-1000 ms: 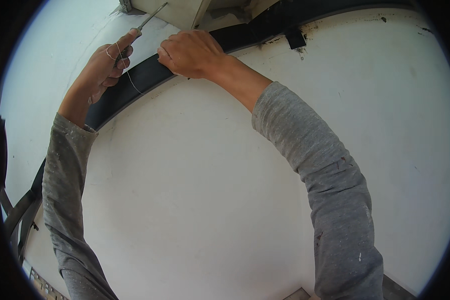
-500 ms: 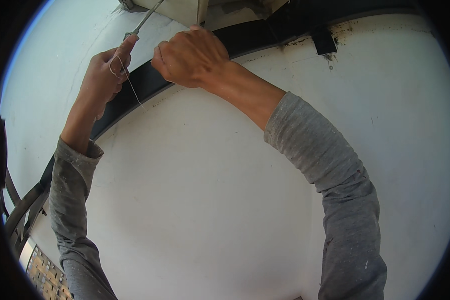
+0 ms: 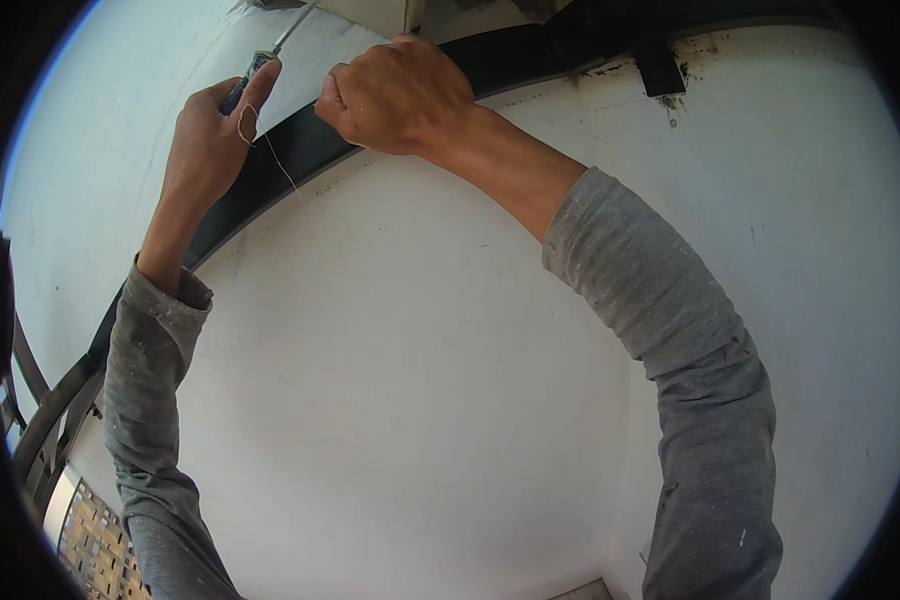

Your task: Applying plaster to a wall and smoothing it using a putty knife.

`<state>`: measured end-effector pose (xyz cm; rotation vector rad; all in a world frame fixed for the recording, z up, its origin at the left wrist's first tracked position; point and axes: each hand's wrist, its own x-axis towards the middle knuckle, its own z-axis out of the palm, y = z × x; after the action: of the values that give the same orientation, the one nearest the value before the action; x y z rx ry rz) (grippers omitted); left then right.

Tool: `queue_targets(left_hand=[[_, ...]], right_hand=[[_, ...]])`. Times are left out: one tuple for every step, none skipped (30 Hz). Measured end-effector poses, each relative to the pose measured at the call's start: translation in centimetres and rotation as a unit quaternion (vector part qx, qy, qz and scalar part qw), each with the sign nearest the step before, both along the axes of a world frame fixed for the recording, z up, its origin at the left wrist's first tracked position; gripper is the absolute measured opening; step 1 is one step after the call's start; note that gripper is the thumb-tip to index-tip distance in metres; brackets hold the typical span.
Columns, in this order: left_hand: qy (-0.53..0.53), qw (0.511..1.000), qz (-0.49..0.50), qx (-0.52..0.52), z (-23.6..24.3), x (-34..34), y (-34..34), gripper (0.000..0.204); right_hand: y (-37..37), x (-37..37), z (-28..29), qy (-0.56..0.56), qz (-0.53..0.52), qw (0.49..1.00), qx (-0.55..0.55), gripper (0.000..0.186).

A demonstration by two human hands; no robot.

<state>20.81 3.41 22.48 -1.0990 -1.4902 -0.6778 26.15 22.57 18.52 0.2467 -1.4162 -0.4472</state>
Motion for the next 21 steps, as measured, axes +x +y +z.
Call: queue_targets(left_hand=[[0.001,1.0,-0.002,0.0,0.2,0.3,-0.3,0.067],[-0.105,0.993,-0.04,-0.047,0.4,0.7,-0.7,0.067],[-0.208,0.971,-0.076,-0.093,0.5,1.5,-1.0,0.067],[-0.206,0.971,-0.078,-0.091,0.5,1.4,-1.0,0.067],[-0.237,0.956,-0.14,-0.102,0.4,1.0,-0.9,0.065],[-0.27,0.934,-0.202,-0.116,0.2,0.9,-0.9,0.062],[-0.271,0.933,-0.205,-0.119,0.2,1.0,-1.0,0.062],[-0.288,0.921,-0.23,-0.126,0.1,1.2,-1.0,0.061],[-0.304,0.909,-0.254,-0.131,0.2,1.2,-1.1,0.059],[-0.303,0.908,-0.257,-0.132,0.1,0.9,-1.1,0.059],[-0.316,0.891,-0.309,-0.103,0.0,0.2,-1.0,0.056],[-0.329,0.87,-0.36,-0.075,0.0,-0.1,-1.0,0.053],[-0.329,0.868,-0.364,-0.077,0.3,-0.2,-1.1,0.053],[-0.363,0.851,-0.372,-0.075,0.8,-0.4,-1.2,0.05],[-0.397,0.833,-0.379,-0.073,1.1,-0.3,-1.4,0.048],[-0.397,0.832,-0.381,-0.074,1.2,-0.5,-1.5,0.048],[-0.361,0.847,-0.384,-0.069,1.2,-0.9,-1.6,0.048],[-0.326,0.86,-0.387,-0.064,1.1,-1.0,-1.6,0.049],[-0.327,0.858,-0.39,-0.066,1.0,-1.1,-1.7,0.049],[-0.288,0.872,-0.391,-0.058,0.9,-1.1,-1.9,0.053],[-0.249,0.884,-0.393,-0.05,0.6,-1.1,-1.8,0.058]], right_hand=[[0.1,0.1,0.1,0.008,0.007,1.0,0.006,0.038],[0.1,0.2,-0.1,0.016,0.015,1.0,0.004,0.037],[0.0,0.3,-0.3,0.018,0.014,1.0,0.006,0.037],[-0.1,0.4,-0.4,0.007,0.029,0.999,-0.021,0.036],[-0.3,0.5,-0.3,-0.004,0.043,0.998,-0.048,0.036],[-1.0,0.8,-0.3,-0.005,0.04,0.998,-0.05,0.036],[-1.7,1.1,-0.1,-0.03,0.078,0.991,-0.106,0.038],[-2.5,1.3,0.1,-0.055,0.115,0.978,-0.163,0.039],[-3.5,1.4,0.4,-0.054,0.112,0.979,-0.163,0.039],[-4.5,1.3,0.7,-0.074,0.234,0.947,-0.209,0.041],[-5.6,1.2,1.0,-0.093,0.353,0.897,-0.251,0.044],[-6.6,0.9,1.2,-0.091,0.349,0.898,-0.252,0.044],[-7.7,0.5,1.2,-0.094,0.382,0.869,-0.302,0.044],[-8.5,0.2,1.4,-0.096,0.413,0.835,-0.349,0.045],[-9.1,0.2,1.5,-0.094,0.411,0.836,-0.35,0.045],[-9.6,0.2,1.7,-0.09,0.466,0.799,-0.368,0.042],[-10.0,0.2,1.9,-0.086,0.519,0.758,-0.384,0.04],[-10.2,0.1,1.9,-0.084,0.516,0.76,-0.386,0.04],[-10.4,0.1,2.0,-0.076,0.538,0.742,-0.393,0.036],[-10.7,0.0,2.1,-0.068,0.56,0.723,-0.399,0.033],[-10.6,-0.1,2.1,-0.064,0.555,0.726,-0.401,0.033]])
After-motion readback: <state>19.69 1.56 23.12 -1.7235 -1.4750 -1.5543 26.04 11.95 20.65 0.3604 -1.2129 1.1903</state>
